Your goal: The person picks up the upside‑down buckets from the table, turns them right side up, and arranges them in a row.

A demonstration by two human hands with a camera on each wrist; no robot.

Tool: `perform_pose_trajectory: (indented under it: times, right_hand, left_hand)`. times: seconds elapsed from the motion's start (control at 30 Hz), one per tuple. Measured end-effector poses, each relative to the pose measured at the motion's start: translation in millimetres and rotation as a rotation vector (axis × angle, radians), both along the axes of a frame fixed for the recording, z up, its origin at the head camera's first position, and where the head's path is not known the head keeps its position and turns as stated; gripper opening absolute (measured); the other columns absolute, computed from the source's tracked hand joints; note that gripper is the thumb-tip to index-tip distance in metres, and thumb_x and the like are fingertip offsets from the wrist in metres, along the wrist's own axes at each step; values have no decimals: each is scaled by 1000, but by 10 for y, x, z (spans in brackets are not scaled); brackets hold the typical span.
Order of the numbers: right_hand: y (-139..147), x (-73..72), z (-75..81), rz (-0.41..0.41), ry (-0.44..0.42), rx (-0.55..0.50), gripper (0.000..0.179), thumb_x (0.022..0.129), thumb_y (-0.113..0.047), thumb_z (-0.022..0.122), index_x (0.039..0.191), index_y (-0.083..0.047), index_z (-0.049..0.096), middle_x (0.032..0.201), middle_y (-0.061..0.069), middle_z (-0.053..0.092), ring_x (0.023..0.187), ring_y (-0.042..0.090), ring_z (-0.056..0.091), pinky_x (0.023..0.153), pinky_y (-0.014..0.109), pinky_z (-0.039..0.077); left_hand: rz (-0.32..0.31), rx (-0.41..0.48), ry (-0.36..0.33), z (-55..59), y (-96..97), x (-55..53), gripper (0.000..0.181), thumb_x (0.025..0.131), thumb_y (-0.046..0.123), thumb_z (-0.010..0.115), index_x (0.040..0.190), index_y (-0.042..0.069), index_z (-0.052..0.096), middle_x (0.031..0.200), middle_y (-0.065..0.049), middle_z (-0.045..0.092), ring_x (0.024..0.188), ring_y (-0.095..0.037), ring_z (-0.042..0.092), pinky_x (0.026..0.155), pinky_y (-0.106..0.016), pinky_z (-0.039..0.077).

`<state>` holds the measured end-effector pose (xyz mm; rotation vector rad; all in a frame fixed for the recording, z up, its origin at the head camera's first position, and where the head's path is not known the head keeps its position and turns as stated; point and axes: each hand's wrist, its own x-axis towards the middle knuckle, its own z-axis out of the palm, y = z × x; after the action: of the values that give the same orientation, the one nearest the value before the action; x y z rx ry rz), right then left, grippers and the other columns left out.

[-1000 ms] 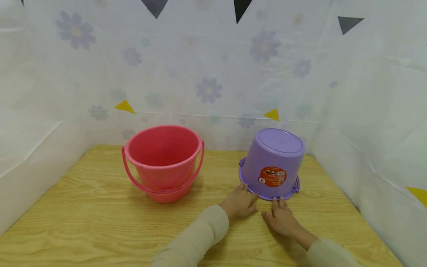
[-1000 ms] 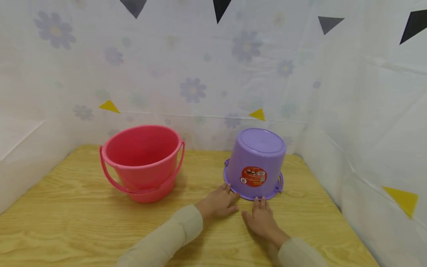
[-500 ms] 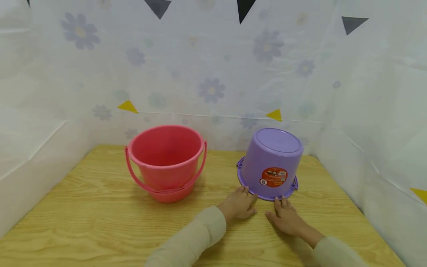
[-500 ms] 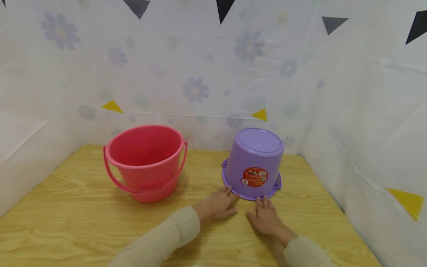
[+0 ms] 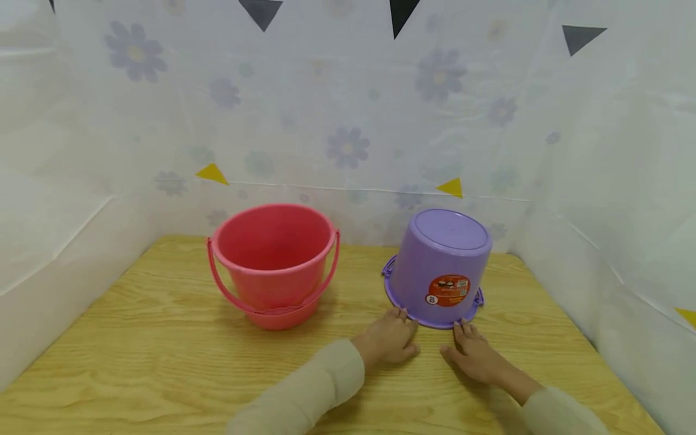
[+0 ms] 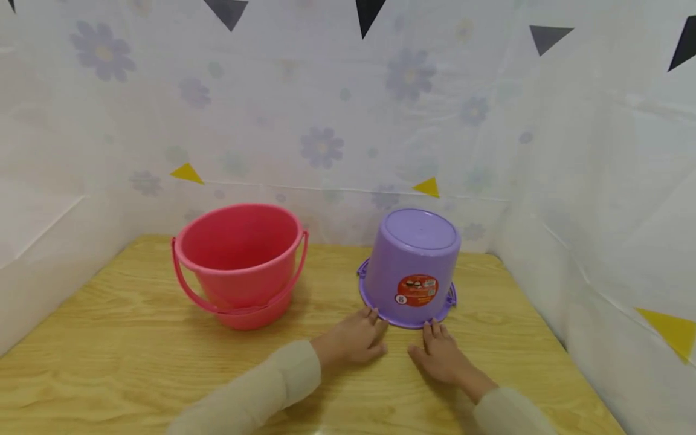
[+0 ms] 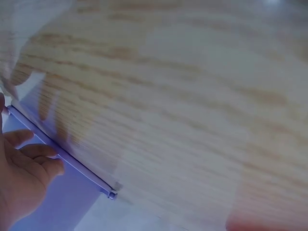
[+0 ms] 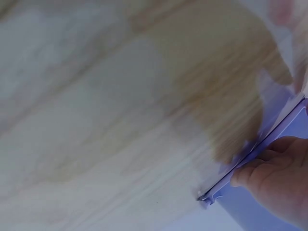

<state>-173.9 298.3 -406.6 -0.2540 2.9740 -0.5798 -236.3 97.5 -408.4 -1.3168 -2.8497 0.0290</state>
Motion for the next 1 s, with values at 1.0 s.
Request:
perform_pose_trajectory:
  times: [1.0]
  right_hand:
    - [329,-140,-23,21,64,71,74,94,-38,49,131,24,31,138,43,23,126,62,20,98,70,25]
  left_hand:
    - [193,5,-91,22,-231,-232,70,92,53,42,145,8,30,153,-9,25,142,-29,23,117,-38,19]
